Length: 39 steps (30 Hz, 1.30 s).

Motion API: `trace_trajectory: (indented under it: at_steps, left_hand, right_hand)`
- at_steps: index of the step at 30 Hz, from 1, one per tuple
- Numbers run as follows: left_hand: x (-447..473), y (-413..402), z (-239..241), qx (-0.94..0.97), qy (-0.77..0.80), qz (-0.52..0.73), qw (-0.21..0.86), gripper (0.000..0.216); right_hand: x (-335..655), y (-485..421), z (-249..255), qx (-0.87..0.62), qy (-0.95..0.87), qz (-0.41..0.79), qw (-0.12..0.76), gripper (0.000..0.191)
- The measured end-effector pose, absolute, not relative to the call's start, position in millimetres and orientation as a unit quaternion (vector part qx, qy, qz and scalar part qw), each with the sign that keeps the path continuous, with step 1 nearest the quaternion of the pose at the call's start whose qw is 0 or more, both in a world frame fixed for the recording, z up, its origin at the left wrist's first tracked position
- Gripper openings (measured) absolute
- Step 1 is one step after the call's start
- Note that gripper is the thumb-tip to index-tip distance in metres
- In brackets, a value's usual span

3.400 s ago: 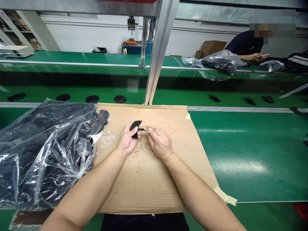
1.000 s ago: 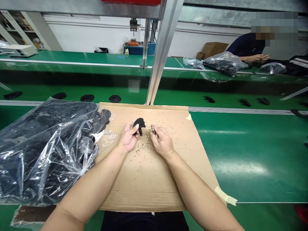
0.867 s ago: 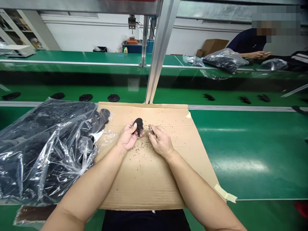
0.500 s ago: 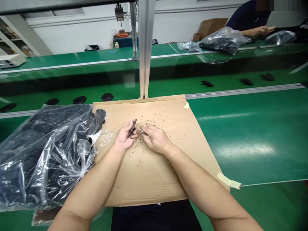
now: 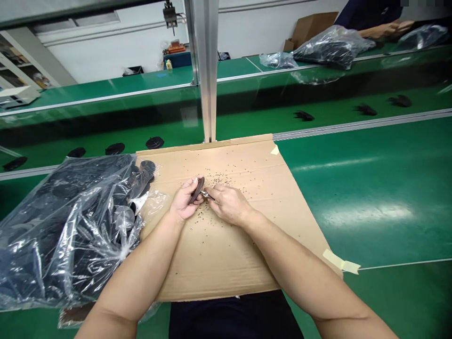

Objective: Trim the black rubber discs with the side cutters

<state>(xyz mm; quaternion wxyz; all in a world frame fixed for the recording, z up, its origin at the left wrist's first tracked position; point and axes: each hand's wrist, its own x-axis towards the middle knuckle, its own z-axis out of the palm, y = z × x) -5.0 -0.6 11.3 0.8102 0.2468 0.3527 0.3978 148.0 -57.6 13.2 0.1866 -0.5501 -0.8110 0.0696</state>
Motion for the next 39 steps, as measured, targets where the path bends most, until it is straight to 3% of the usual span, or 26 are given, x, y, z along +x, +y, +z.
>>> trace_trajectory:
  at_steps: [33, 36, 39]
  left_hand:
    - [1, -1, 9, 0.233, 0.394, 0.422, 0.783, 0.015]
    - [1, -1, 9, 0.233, 0.390, 0.425, 0.783, 0.012]
    - [0, 0, 9, 0.223, 0.357, 0.426, 0.801, 0.009]
  right_hand:
    - [139, -61, 32, -0.588, -0.804, 0.078, 0.051, 0.032]
    - [139, -60, 29, -0.595, -0.793, 0.104, 0.071, 0.033]
    - [141, -60, 25, -0.593, -0.765, 0.183, 0.172, 0.030]
